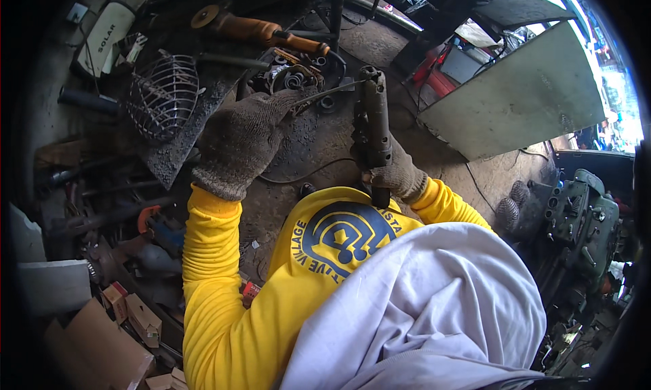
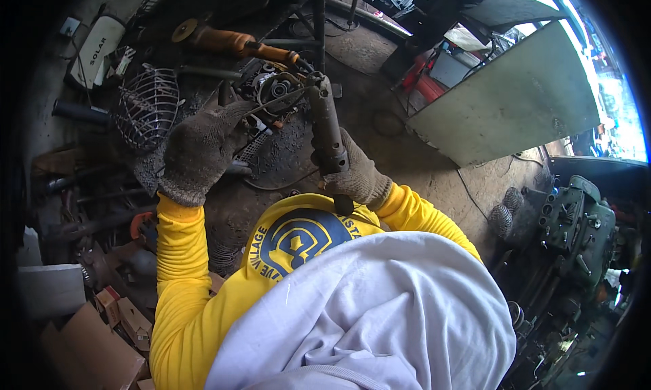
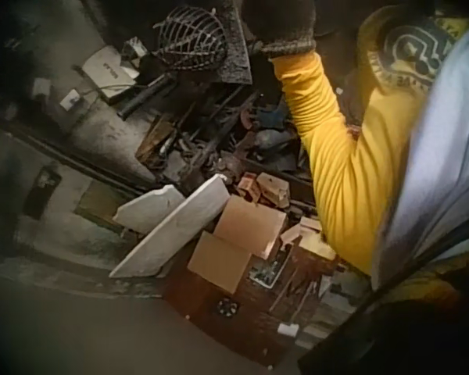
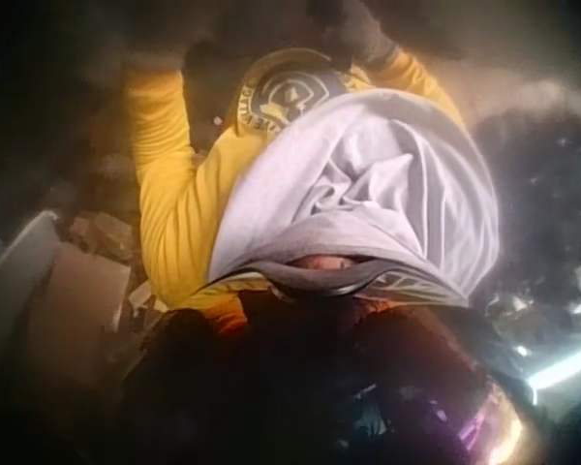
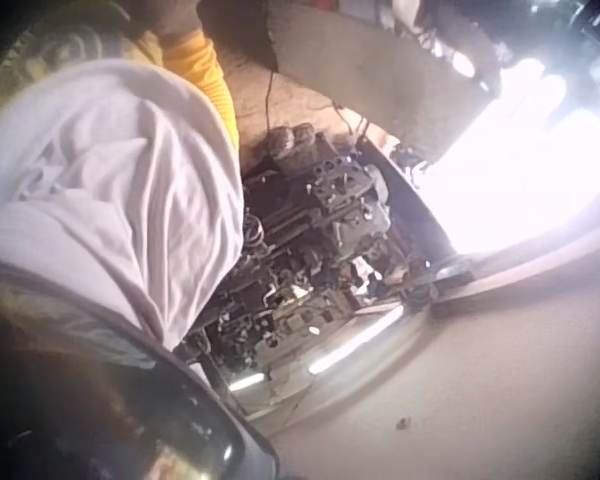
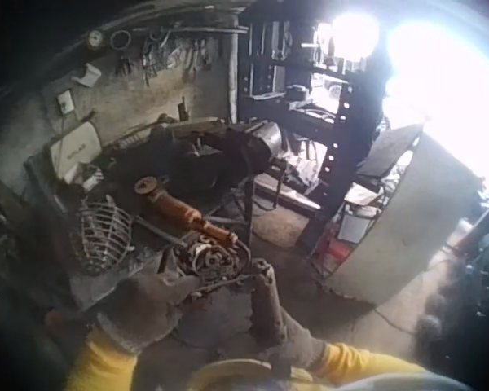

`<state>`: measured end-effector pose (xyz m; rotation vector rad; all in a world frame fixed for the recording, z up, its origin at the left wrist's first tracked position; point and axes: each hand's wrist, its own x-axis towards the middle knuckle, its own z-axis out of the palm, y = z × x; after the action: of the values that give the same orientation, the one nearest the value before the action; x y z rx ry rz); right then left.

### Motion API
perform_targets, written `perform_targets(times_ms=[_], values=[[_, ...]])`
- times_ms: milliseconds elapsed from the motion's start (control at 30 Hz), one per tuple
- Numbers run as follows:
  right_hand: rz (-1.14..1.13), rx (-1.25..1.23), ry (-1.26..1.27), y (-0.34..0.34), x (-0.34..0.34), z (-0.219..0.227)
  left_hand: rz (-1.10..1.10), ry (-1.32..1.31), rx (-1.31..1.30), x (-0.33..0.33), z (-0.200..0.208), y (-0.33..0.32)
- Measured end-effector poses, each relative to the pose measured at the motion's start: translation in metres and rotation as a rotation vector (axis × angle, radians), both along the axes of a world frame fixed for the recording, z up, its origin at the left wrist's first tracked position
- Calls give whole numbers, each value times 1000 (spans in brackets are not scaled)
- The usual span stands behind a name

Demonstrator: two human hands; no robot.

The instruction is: The person welds a wire cage frame using a welding tool and a metal rod, creating sparks and bright light.

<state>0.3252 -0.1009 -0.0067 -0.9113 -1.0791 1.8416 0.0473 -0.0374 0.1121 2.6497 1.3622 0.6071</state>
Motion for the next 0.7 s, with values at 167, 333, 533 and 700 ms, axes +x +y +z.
perform_targets(times_ms=[167,333,533,700], values=[[30,-1,-98,-7,-26,8,28,51,52,-38,3,-21],[57,32,-73,-5,-35,7,44,58,99,-46,4,-29],[78,55,-125,4,-36,13,49,3,45,-53,11,-30],[44,70,-157,9,-33,16,16,-2,6,-48,16,-19]])
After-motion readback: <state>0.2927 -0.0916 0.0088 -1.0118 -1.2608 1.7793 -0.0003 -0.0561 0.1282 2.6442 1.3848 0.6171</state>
